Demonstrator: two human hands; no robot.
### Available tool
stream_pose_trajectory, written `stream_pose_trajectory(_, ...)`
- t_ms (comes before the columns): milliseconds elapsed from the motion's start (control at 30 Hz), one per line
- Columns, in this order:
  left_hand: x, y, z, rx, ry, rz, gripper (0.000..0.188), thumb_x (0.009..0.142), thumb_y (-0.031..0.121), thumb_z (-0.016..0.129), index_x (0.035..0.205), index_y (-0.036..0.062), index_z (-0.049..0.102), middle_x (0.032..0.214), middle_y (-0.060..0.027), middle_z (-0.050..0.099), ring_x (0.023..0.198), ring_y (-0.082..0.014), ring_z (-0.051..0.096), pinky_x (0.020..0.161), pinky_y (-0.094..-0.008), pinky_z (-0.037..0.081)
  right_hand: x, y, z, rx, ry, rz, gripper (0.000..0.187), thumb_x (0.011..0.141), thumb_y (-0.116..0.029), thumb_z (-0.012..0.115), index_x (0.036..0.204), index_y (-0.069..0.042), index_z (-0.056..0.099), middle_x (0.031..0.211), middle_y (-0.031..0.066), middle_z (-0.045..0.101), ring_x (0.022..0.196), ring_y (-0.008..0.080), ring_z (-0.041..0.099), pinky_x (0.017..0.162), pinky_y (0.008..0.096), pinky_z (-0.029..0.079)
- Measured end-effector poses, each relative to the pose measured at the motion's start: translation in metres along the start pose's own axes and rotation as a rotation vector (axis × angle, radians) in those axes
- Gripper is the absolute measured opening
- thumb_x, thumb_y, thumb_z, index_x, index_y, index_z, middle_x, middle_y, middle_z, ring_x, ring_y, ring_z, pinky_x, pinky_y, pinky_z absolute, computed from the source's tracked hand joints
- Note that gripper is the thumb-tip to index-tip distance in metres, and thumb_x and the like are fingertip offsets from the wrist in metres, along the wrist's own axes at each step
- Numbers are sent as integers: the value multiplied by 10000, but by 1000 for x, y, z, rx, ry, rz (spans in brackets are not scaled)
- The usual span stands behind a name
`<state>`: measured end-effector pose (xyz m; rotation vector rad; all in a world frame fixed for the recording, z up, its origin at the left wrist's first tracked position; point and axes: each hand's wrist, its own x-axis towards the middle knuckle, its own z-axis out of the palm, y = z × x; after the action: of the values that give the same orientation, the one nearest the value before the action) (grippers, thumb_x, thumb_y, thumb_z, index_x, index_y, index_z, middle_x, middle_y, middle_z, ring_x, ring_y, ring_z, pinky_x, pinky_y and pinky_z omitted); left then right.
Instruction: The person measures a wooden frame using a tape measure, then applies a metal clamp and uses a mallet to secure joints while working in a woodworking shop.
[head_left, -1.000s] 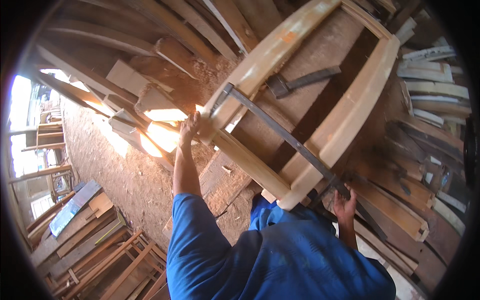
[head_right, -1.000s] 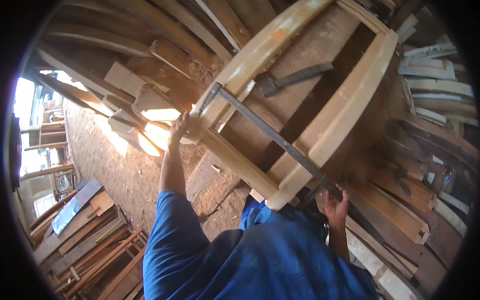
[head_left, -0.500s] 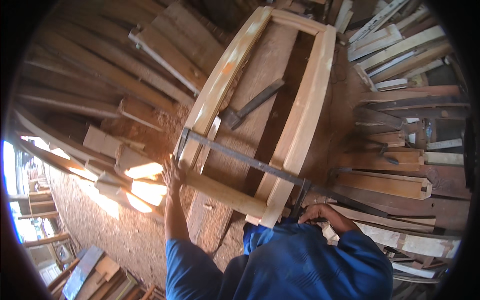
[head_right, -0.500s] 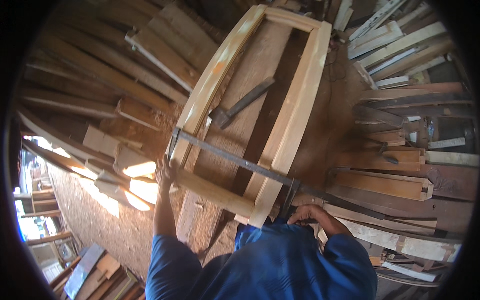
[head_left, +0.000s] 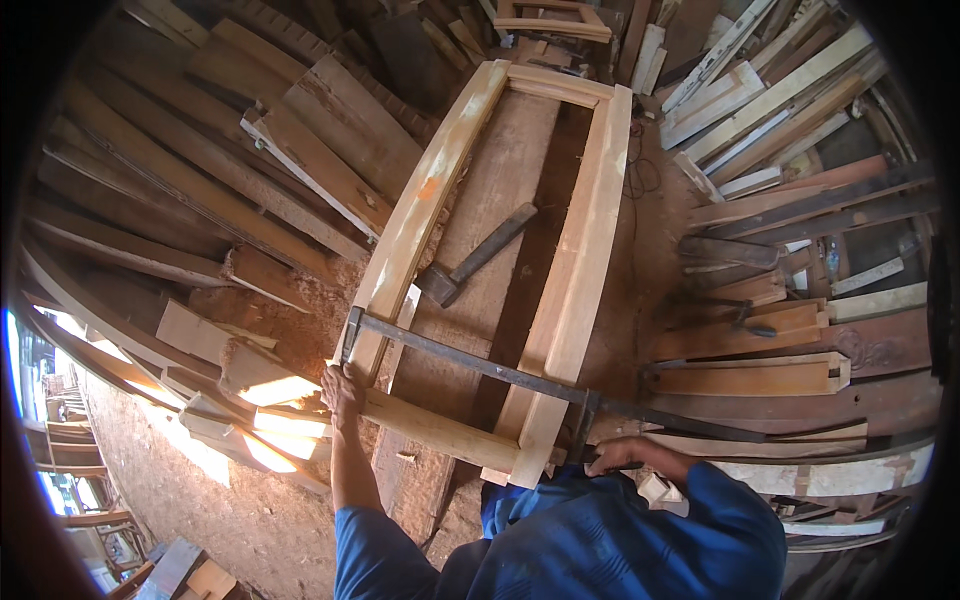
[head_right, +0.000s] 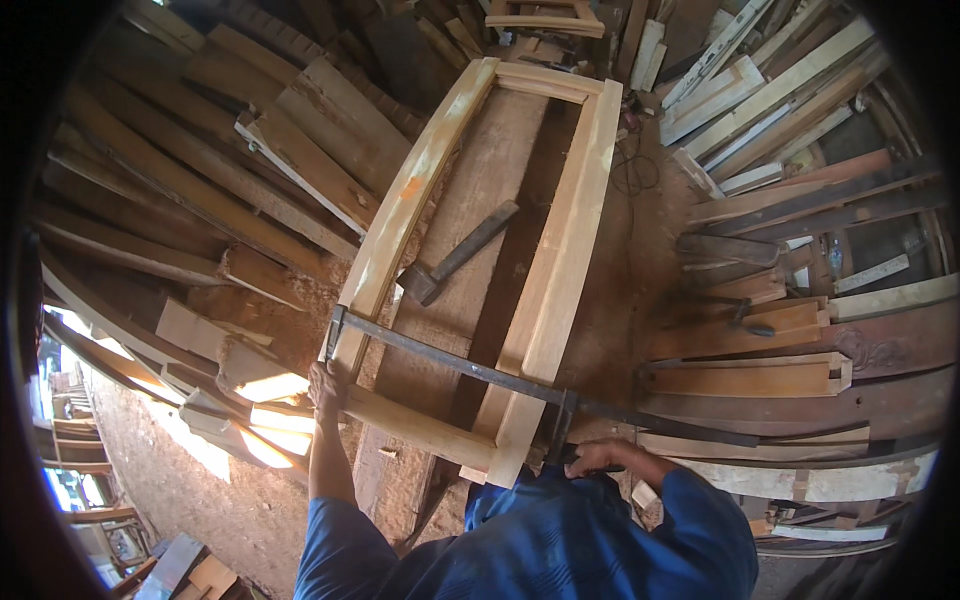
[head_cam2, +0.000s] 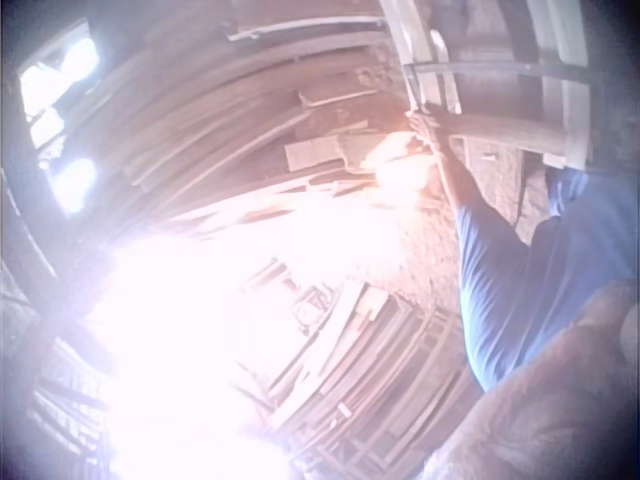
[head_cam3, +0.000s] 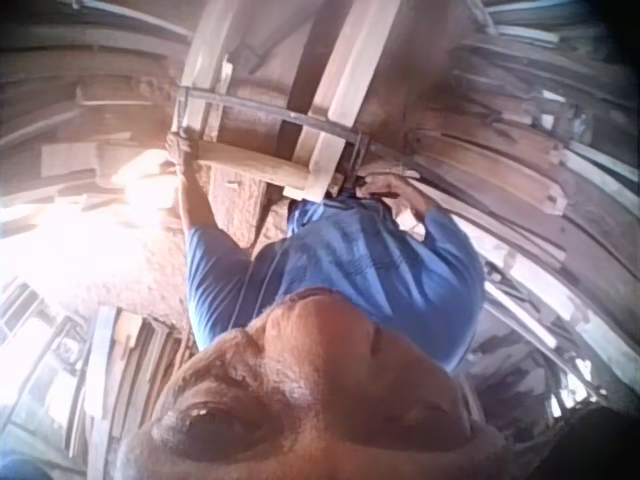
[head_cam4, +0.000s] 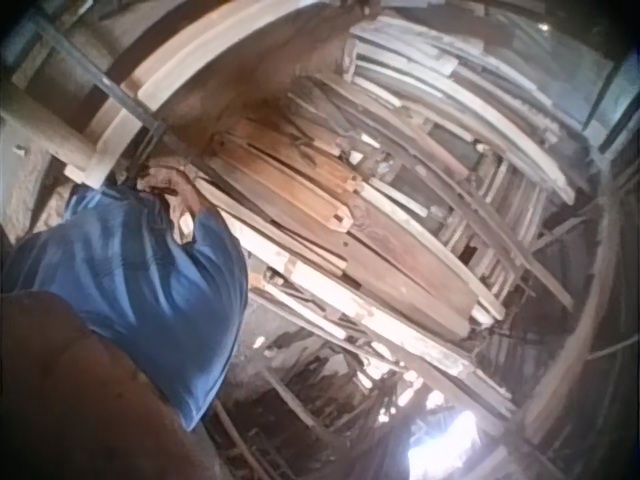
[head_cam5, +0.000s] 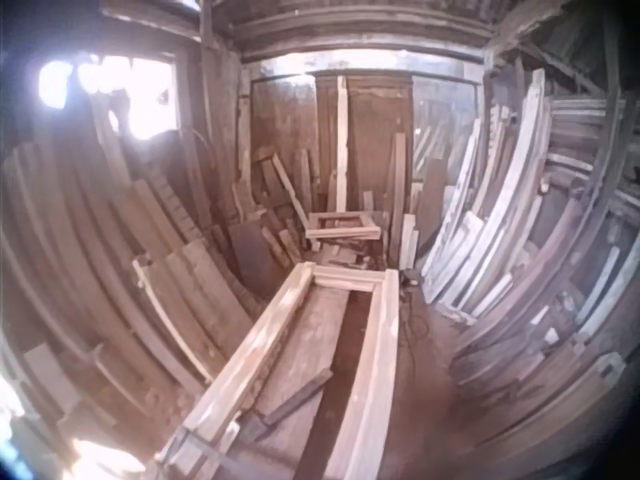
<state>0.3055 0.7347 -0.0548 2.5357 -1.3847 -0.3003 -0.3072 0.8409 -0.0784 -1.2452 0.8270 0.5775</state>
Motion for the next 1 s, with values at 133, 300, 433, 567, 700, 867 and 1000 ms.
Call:
stream_pose_trajectory(133, 0, -2, -4, 31, -47, -76, 597, 990, 522, 287, 1100, -19, 512, 1166, -262, 541, 1173, -427, 483, 993, -546, 361, 0, -7, -13, 477, -322, 245, 283, 832, -398, 729, 806, -119, 689, 718, 6, 628, 620, 149, 581, 560, 311, 455)
stream_pose_trajectory(300, -5, -4, 0, 22, -7, -81, 649, 984, 555, 261, 1116, -28, 514, 1167, -264, 542, 1173, -427, 487, 993, -548, 358, -36, -58, 6, 4, 46, 199, 403, 815, -444, 719, 895, -50, 711, 763, 96, 671, 700, 230, 657, 665, 372, 535)
stream_pose_trajectory(433, -5, -9, -4, 21, 42, -57, 620, 984, 537, 269, 1073, -28, 510, 1134, -268, 554, 1138, -435, 502, 964, -559, 370, -49, -76, 26, -462, 469, 231, 515, 787, -483, 694, 980, -5, 702, 948, 224, 694, 902, 371, 684, 783, 484, 541)
stream_pose_trajectory(567, -4, -5, -3, 40, 9, -8, 573, 986, 510, 281, 1039, -17, 499, 1100, -284, 562, 1107, -447, 513, 948, -564, 378, -26, -39, -7, -40, 78, 117, 455, 792, -468, 731, 955, -44, 693, 873, 124, 689, 790, 266, 672, 688, 403, 532)
stream_pose_trajectory(700, -7, 8, -10, 24, 2, -16, 552, 990, 490, 280, 1046, -14, 501, 1108, -285, 565, 1109, -446, 515, 941, -562, 386, -4, -11, -15, 446, -297, 259, 340, 796, -411, 767, 876, -94, 673, 743, -1, 603, 639, 125, 569, 588, 287, 470)
stream_pose_trajectory(867, -6, -10, -7, 34, -14, -68, 608, 981, 524, 300, 1148, -29, 490, 1179, -306, 547, 1135, -465, 520, 964, -550, 390, -10, -26, -8, 280, -106, 169, 352, 784, -400, 783, 883, -82, 668, 750, 9, 600, 631, 132, 567, 571, 307, 481)
stream_pose_trajectory(1000, -2, -9, 0, 32, 23, -26, 586, 984, 526, 292, 1076, -17, 492, 1118, -312, 557, 1096, -469, 523, 934, -562, 394, -16, -26, -2, 113, 13, 150, 346, 796, -390, 757, 886, -66, 675, 759, 49, 625, 657, 176, 599, 610, 325, 506)
